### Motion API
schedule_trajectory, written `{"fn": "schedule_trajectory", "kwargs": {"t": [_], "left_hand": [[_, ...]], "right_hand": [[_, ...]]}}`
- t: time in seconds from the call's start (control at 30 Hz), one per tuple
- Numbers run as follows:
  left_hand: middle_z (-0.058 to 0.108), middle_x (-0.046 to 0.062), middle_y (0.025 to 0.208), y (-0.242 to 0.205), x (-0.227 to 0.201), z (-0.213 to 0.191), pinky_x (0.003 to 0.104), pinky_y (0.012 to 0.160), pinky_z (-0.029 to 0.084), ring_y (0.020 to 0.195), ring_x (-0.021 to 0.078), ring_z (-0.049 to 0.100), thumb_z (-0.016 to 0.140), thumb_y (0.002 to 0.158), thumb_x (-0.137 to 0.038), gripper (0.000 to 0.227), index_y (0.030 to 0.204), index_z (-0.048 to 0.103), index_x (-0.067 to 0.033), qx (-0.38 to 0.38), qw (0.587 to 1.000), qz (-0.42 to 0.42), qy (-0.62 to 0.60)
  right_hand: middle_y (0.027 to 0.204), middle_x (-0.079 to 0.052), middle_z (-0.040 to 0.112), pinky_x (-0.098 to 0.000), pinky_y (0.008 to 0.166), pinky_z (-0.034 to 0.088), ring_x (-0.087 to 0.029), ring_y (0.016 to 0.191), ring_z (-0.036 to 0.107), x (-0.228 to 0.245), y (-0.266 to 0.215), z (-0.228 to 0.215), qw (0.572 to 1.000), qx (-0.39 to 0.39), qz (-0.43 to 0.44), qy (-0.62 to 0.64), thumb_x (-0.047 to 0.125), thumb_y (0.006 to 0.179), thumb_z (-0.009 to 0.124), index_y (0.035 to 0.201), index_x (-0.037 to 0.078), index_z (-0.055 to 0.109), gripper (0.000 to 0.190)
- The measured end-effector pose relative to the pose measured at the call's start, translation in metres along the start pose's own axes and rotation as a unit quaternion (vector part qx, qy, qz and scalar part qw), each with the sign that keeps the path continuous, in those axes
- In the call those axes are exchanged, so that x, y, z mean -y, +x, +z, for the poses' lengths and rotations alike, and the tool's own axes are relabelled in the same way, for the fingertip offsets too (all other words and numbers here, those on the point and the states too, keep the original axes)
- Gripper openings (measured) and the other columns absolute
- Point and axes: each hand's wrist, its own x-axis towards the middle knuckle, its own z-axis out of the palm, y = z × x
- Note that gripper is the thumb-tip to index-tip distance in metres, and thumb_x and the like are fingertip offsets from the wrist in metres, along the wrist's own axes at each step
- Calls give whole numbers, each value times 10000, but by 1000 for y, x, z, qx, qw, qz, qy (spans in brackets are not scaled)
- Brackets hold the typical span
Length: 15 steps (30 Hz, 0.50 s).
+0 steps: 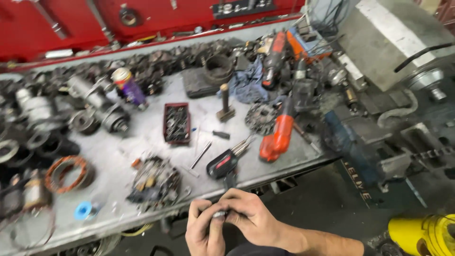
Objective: The person strips the insulation from a wire using a utility knife, then uses pliers to cut and bend the wire. They insert the wire into a connector on a disassembled motor component and manipulate the component to secure the connection.
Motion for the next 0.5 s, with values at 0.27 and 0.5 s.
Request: {"fn": "schedule_trajectory", "kwargs": {"t": [0.27,0.5], "left_hand": [[610,66,909,71,22,92,257,765,469,831,160,577,737,852,-43,193,1041,778,-46,51,997,52,-10],[465,42,884,88,112,142,278,682,502,732,169,554,766,844,-87,272,1080,634,-119,78,973,171,-131]], "right_hand": [[1052,-139,670,-348,806,576,-281,924,696,-8,39,-123,999,-10,-36,-6,122,1005,713,1151,7,680,189],[1158,-132,679,-364,922,599,-272,1008,713,-7,74,-217,994,84,-68,-24,108,1029,744,1418,19,637,413]]}}
